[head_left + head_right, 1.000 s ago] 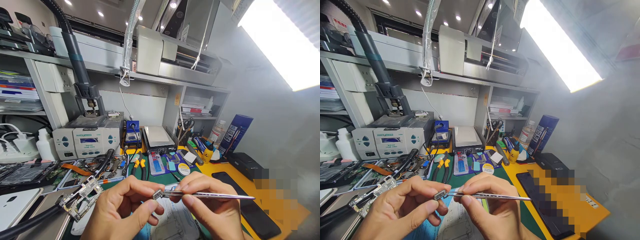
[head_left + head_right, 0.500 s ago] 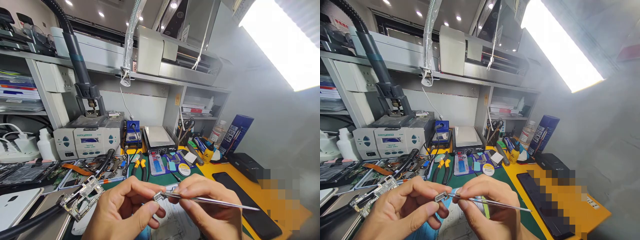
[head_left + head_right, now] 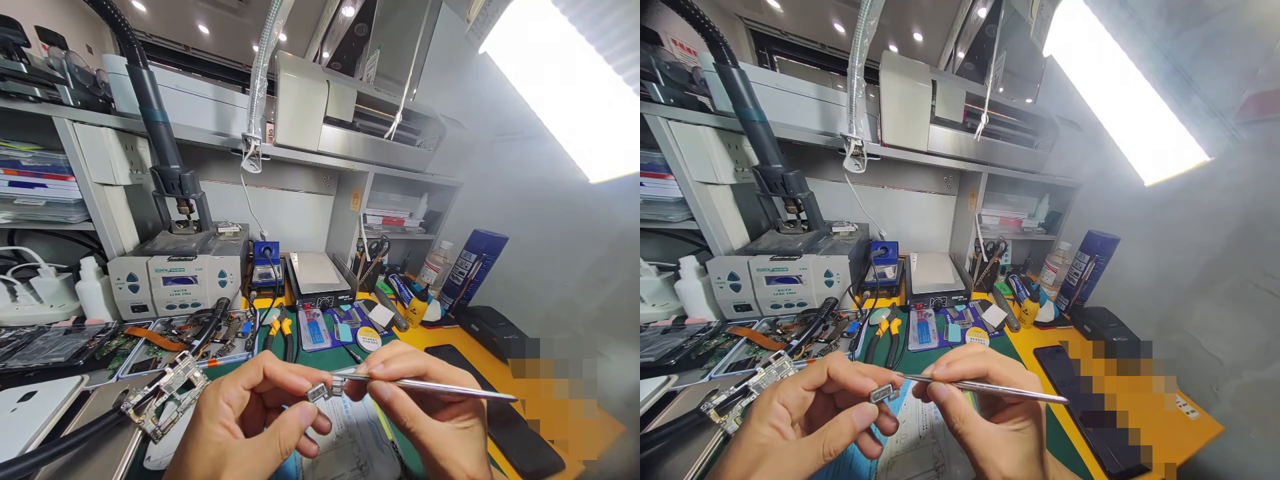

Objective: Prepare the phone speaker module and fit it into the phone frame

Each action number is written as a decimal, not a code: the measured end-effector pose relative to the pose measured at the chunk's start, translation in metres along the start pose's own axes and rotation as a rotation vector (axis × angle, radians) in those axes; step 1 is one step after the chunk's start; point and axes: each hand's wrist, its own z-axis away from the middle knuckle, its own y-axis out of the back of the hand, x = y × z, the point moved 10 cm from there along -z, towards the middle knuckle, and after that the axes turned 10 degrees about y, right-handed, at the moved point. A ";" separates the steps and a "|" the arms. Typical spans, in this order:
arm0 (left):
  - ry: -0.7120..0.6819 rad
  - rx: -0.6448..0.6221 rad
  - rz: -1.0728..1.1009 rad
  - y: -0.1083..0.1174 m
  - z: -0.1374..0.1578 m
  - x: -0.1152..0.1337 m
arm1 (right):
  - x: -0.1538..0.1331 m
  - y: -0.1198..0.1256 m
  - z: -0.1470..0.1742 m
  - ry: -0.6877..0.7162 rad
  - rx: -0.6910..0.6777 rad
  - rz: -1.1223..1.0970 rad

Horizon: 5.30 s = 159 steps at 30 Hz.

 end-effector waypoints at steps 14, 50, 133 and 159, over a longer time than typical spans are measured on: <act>-0.097 -0.075 -0.930 0.010 -0.015 0.014 | 0.032 0.003 0.004 -0.220 0.107 -0.236; 0.126 0.026 -0.651 0.034 0.043 0.027 | 0.045 -0.032 0.013 -0.303 -0.105 -0.384; 0.504 -0.143 0.409 0.067 0.183 -0.069 | -0.047 -0.148 0.100 -0.738 -0.383 -0.589; 0.634 -0.278 0.415 0.049 0.183 -0.094 | -0.048 -0.153 0.110 -0.755 -0.450 -0.649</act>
